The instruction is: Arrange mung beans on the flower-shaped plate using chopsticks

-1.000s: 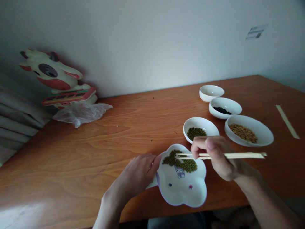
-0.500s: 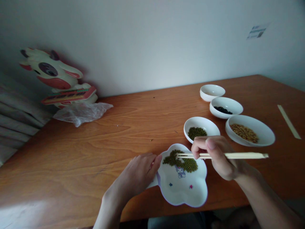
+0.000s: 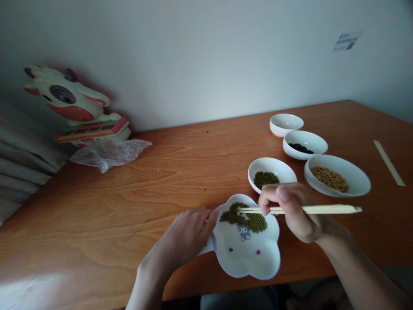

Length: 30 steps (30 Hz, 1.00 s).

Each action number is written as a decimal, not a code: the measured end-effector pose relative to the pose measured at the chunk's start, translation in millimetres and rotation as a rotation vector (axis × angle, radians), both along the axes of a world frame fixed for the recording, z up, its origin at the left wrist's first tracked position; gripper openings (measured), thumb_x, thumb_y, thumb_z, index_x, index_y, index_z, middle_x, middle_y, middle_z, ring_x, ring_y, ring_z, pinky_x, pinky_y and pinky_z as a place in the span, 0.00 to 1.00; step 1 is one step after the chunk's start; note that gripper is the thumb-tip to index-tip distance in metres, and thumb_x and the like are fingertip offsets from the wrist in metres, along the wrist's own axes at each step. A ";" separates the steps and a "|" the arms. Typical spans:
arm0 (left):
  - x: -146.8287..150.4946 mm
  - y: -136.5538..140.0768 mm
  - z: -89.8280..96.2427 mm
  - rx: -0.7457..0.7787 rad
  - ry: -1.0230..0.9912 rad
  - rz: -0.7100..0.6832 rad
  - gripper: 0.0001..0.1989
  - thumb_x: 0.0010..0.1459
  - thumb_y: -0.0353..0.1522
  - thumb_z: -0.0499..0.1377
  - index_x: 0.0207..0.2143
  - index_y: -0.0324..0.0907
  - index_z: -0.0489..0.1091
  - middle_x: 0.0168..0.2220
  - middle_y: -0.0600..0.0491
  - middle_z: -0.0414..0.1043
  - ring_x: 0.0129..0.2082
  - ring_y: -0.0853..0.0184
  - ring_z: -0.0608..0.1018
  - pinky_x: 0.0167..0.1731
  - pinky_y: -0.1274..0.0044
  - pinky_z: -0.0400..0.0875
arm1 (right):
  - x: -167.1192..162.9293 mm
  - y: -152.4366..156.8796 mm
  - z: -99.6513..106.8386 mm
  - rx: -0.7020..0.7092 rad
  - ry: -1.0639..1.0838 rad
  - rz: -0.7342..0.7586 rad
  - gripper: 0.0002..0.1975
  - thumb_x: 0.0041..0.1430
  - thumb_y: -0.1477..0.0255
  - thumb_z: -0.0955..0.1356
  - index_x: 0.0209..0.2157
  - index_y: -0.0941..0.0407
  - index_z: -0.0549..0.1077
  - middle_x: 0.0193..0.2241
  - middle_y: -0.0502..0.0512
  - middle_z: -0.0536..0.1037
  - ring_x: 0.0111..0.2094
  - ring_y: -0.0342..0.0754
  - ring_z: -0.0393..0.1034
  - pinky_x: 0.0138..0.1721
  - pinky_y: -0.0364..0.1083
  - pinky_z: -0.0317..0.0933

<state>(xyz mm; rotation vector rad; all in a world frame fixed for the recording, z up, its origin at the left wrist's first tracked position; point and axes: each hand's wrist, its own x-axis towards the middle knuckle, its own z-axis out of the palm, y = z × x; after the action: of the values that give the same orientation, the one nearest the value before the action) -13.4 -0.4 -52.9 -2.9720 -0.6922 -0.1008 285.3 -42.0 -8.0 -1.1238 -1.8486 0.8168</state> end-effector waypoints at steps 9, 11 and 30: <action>-2.4 -0.5 -2.5 -0.049 0.047 0.014 0.19 0.73 0.28 0.42 0.61 0.36 0.61 0.45 0.43 0.77 0.43 0.59 0.80 0.41 0.67 0.78 | -0.2 -2.2 1.8 -0.028 -0.001 0.037 0.33 0.74 0.50 0.50 0.27 0.55 0.70 0.24 0.51 0.70 0.25 0.45 0.63 0.28 0.47 0.55; -3.0 -0.4 -3.3 -0.046 0.080 0.016 0.19 0.72 0.27 0.44 0.62 0.36 0.61 0.45 0.43 0.77 0.42 0.59 0.80 0.41 0.67 0.78 | -0.7 -1.7 0.7 -0.026 0.005 0.056 0.32 0.74 0.51 0.50 0.27 0.55 0.70 0.24 0.52 0.71 0.25 0.45 0.64 0.28 0.47 0.55; 0.6 0.5 2.3 0.024 -0.006 -0.035 0.19 0.73 0.27 0.40 0.58 0.34 0.64 0.43 0.43 0.78 0.38 0.60 0.81 0.36 0.70 0.78 | 2.4 -1.9 2.5 -0.014 -0.063 0.021 0.33 0.74 0.51 0.50 0.27 0.55 0.70 0.23 0.51 0.71 0.24 0.44 0.63 0.27 0.47 0.54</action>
<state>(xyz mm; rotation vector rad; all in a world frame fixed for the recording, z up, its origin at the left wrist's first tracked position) -12.8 0.1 -50.6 -2.9631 -0.6357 -0.1200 287.6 -43.9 -5.6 -1.1524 -1.9125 0.8156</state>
